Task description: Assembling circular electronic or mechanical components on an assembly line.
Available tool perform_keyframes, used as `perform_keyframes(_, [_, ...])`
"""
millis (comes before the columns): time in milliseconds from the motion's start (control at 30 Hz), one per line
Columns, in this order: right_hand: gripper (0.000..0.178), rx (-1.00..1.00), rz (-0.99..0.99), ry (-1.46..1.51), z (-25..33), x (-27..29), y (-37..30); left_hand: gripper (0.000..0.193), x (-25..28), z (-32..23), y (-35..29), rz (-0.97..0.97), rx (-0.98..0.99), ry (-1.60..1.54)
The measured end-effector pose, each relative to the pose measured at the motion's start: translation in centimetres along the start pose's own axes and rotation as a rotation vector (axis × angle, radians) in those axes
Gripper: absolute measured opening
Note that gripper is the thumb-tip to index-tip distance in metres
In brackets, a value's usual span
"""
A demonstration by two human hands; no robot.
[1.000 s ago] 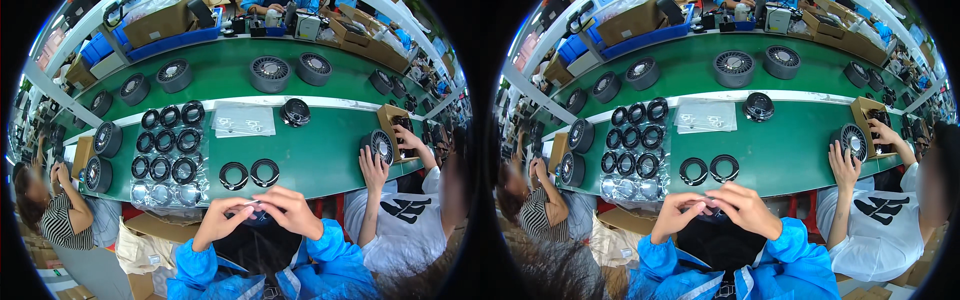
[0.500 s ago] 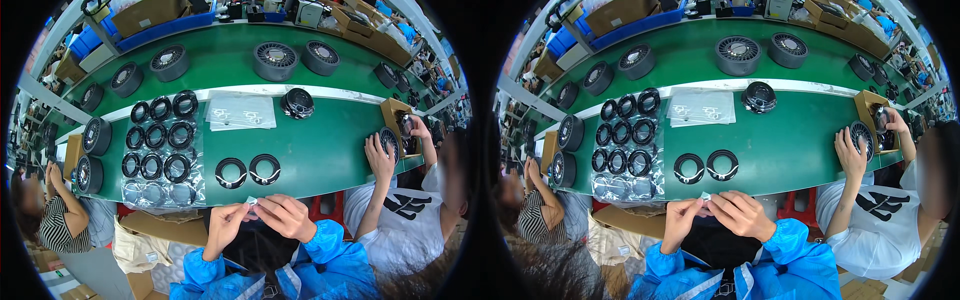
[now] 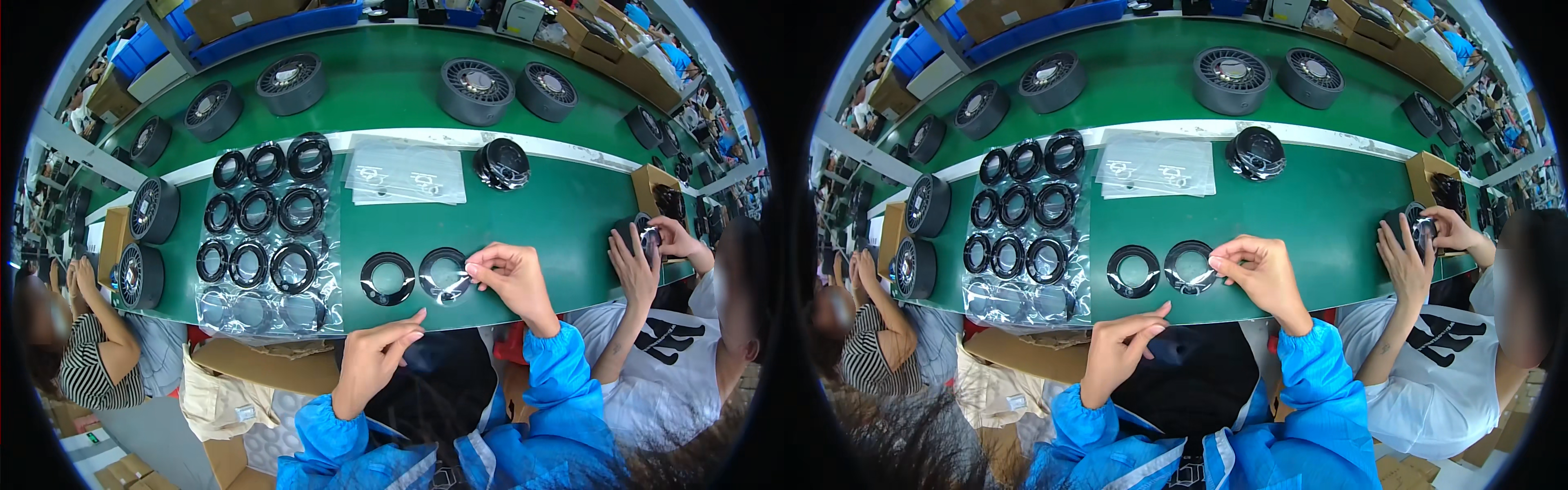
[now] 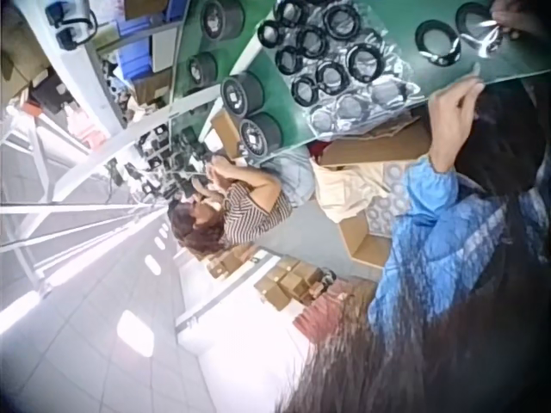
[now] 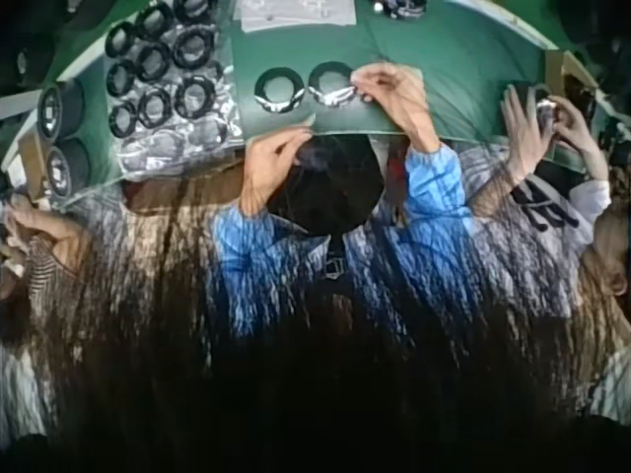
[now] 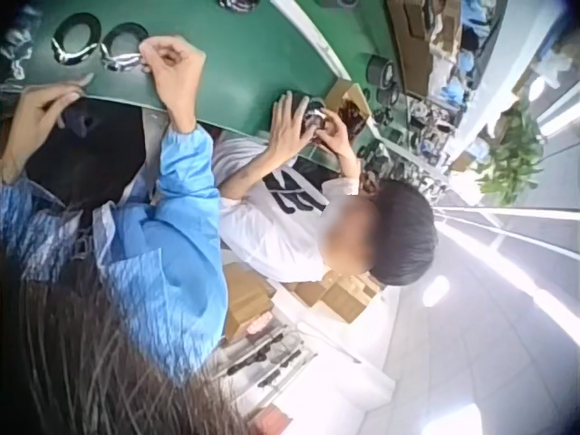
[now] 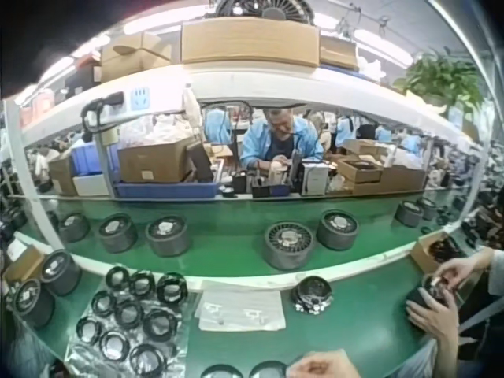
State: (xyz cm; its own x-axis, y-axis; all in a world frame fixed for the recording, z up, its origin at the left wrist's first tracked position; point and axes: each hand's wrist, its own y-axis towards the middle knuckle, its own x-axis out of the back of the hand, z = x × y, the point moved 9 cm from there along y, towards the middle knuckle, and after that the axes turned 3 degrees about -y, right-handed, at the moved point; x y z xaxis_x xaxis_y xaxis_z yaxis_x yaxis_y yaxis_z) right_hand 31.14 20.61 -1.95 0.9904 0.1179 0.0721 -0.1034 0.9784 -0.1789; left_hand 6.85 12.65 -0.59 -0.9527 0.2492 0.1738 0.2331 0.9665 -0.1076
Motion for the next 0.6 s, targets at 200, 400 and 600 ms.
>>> perform_keyframes(200, [0.009, -0.018, -0.014, -0.065, -0.34, -0.21, 0.61, 0.016, 0.25, 0.77, -0.47, -0.090, -0.023, 0.011])
perform_keyframes(400, [0.009, 0.014, -0.025, -0.098, -0.34, -0.19, 0.41, 0.016, 0.32, 1.05, -0.30, -0.093, -0.022, -0.003])
perform_keyframes(600, [0.007, 0.027, -0.034, -0.107, -0.17, -0.14, 0.35, 0.017, 0.14, 0.93, -0.27, -0.088, -0.011, 0.008])
